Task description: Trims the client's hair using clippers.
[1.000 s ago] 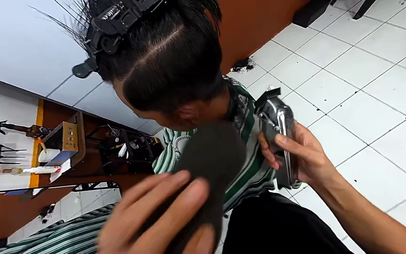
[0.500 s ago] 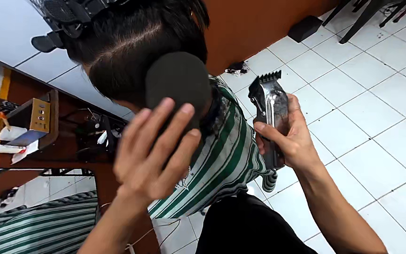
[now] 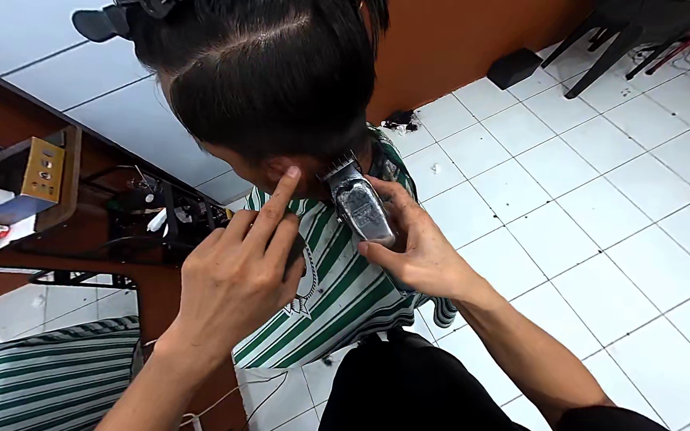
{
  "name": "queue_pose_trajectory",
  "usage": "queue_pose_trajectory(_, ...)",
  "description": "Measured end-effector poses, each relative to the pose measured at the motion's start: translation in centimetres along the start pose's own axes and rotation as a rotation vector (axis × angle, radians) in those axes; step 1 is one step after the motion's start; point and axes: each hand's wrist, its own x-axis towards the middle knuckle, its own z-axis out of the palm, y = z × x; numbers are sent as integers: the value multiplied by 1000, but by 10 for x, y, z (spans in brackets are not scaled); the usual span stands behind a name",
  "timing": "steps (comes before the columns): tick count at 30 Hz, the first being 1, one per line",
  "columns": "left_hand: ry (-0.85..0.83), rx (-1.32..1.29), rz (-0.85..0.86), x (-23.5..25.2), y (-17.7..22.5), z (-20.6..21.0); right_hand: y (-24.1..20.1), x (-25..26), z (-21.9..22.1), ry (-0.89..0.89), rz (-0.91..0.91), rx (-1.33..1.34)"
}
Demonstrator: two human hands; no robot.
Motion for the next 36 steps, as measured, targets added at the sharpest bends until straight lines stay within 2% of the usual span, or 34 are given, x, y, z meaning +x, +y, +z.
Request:
queue_pose_trajectory(15,71,-49,11,-19,-10,19,-28,1,12,57,-49,124)
queue_pose_trajectory(36,66,-56,23,-19,-13,17,-25,12,24,70,-162,306)
